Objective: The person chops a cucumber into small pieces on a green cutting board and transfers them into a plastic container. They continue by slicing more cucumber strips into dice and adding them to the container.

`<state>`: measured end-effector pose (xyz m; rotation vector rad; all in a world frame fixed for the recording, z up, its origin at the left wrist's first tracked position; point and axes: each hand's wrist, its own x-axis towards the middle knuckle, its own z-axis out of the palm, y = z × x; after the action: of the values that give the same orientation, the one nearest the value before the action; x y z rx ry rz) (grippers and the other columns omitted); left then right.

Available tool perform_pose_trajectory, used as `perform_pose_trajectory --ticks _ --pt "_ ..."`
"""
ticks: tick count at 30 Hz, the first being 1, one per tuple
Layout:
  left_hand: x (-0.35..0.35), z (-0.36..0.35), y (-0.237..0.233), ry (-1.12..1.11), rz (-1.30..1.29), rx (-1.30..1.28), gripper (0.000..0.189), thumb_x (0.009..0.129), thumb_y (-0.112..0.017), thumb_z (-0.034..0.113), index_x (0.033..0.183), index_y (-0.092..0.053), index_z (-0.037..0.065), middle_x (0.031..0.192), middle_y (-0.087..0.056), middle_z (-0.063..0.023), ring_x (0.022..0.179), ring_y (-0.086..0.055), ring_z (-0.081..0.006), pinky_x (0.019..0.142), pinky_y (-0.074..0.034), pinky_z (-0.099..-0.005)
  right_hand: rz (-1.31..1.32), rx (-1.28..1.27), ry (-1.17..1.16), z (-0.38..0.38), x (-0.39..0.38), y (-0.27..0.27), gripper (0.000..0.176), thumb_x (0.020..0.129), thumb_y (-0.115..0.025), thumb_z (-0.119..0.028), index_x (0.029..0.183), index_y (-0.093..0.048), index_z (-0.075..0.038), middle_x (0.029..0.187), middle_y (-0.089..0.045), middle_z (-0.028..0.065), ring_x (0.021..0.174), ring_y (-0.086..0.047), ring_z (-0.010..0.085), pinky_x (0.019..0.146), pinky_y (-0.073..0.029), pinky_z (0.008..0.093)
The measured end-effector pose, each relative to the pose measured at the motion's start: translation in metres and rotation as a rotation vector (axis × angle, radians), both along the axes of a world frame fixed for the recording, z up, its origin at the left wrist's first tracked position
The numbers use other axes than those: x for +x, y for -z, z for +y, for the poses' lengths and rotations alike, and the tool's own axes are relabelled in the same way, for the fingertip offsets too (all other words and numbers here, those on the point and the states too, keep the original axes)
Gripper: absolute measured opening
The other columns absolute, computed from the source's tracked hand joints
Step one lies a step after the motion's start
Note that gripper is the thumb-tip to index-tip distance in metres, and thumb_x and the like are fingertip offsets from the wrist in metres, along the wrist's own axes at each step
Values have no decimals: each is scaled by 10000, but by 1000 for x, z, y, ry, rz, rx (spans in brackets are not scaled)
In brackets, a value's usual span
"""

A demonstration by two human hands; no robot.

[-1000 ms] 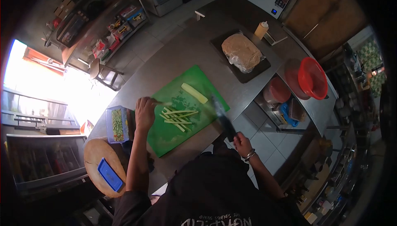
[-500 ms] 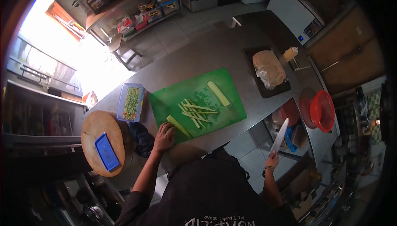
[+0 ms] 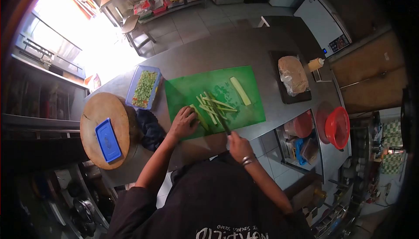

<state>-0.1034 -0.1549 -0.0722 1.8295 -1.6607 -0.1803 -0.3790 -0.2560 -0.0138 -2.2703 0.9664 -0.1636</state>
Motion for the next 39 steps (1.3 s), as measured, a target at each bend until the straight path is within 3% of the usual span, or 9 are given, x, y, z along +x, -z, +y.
perform_pose_trajectory --ticks 6,18,25,35,39 --pt "2 0 0 5 -40 -20 324 786 -751 172 1064 -632 57 1212 -586 -145 1237 -523 -379 1051 -445 -484 203 32 -150 15 34 1 189 1034 -457 -216 1084 -473 -35 767 -666 286 757 -654 504 664 -515 609" --pt "6 0 3 15 -14 -13 356 767 -762 181 1082 -637 73 1249 -567 -136 1242 -517 -384 1048 -448 -496 398 130 -194 12 30 -35 198 1033 -453 -212 1037 -466 -15 802 -663 323 773 -650 524 700 -516 620" --pt "8 1 4 10 2 -60 349 735 -769 174 1046 -649 69 1200 -584 -134 1219 -535 -373 1036 -462 -482 201 41 -150 16 58 46 200 1028 -480 -229 1021 -456 -30 770 -649 327 763 -639 537 701 -511 621" --pt "11 2 1 17 61 -51 314 776 -761 172 1043 -641 56 1188 -590 -131 1215 -530 -370 1045 -454 -465 353 132 -203 6 47 -35 194 1020 -483 -217 1051 -466 -26 790 -648 337 779 -633 544 698 -491 634" --pt "13 1 2 29 75 -41 299 764 -750 166 1021 -646 54 1199 -597 -136 1200 -540 -350 1054 -450 -457 397 157 -218 5 51 -38 196 1020 -477 -209 1063 -463 -18 808 -649 345 798 -631 553 721 -486 645"
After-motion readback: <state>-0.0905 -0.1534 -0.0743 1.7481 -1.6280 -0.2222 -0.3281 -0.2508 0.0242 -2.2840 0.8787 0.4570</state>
